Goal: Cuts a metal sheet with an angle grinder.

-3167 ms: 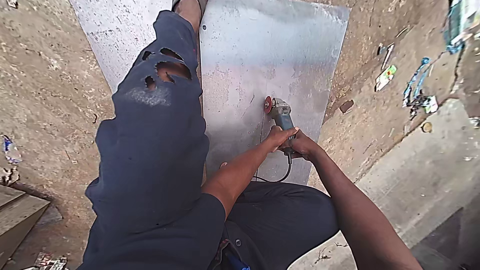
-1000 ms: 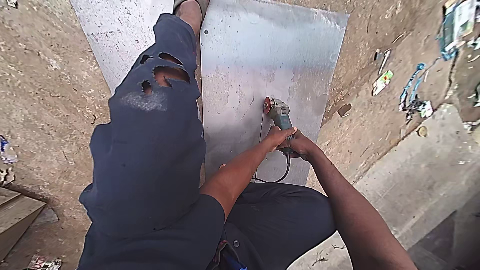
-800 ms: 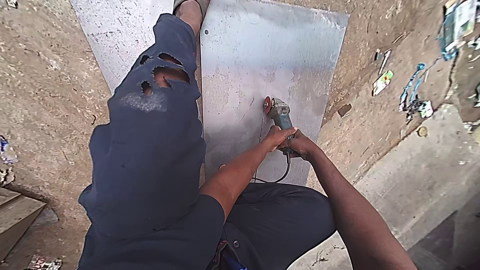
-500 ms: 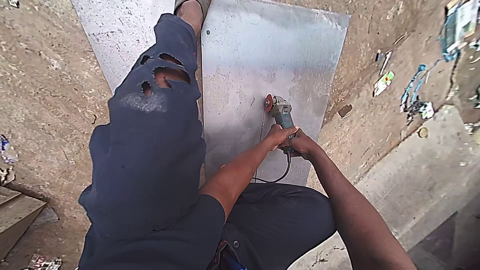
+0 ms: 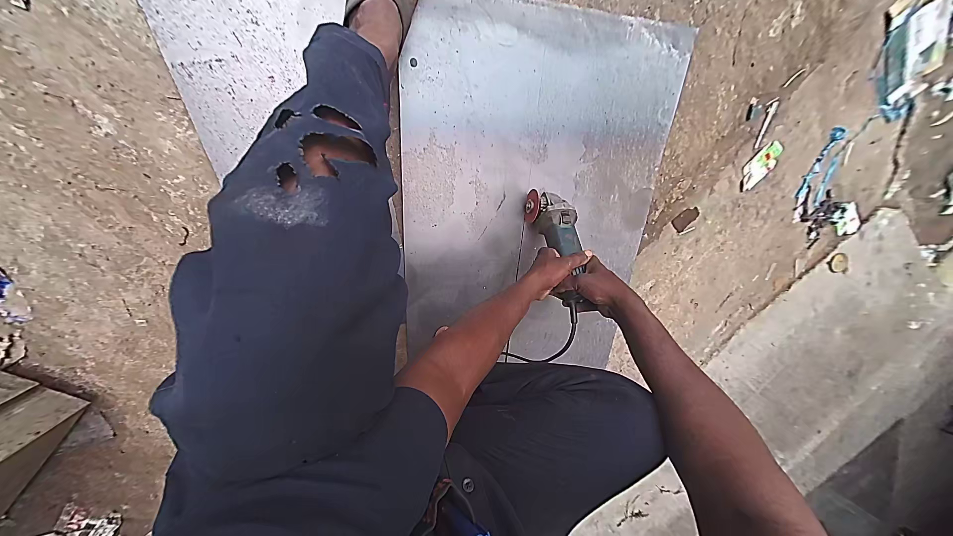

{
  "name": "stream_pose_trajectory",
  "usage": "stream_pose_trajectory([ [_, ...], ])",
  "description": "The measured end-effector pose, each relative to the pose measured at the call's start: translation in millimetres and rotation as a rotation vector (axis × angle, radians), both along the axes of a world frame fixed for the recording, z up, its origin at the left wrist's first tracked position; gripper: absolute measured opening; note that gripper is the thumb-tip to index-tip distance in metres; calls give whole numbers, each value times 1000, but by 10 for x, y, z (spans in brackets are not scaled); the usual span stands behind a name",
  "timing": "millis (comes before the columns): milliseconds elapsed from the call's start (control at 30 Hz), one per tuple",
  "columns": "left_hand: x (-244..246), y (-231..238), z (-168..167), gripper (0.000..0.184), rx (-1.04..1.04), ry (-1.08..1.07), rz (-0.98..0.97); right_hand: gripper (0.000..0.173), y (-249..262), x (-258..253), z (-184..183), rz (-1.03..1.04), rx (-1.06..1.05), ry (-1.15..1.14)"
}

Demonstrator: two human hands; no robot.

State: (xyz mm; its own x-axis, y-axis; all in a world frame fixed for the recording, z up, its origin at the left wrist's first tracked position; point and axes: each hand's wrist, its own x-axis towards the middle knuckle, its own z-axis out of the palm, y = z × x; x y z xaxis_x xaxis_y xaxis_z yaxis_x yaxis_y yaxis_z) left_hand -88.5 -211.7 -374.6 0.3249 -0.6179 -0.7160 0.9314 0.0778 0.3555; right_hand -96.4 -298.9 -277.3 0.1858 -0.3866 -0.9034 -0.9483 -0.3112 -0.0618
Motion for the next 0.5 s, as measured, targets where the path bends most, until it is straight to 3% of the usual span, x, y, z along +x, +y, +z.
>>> stream_pose_trajectory([
  [500,163,0,8,66,6,-48,-7,76,11,116,-4,0,-9,-24],
])
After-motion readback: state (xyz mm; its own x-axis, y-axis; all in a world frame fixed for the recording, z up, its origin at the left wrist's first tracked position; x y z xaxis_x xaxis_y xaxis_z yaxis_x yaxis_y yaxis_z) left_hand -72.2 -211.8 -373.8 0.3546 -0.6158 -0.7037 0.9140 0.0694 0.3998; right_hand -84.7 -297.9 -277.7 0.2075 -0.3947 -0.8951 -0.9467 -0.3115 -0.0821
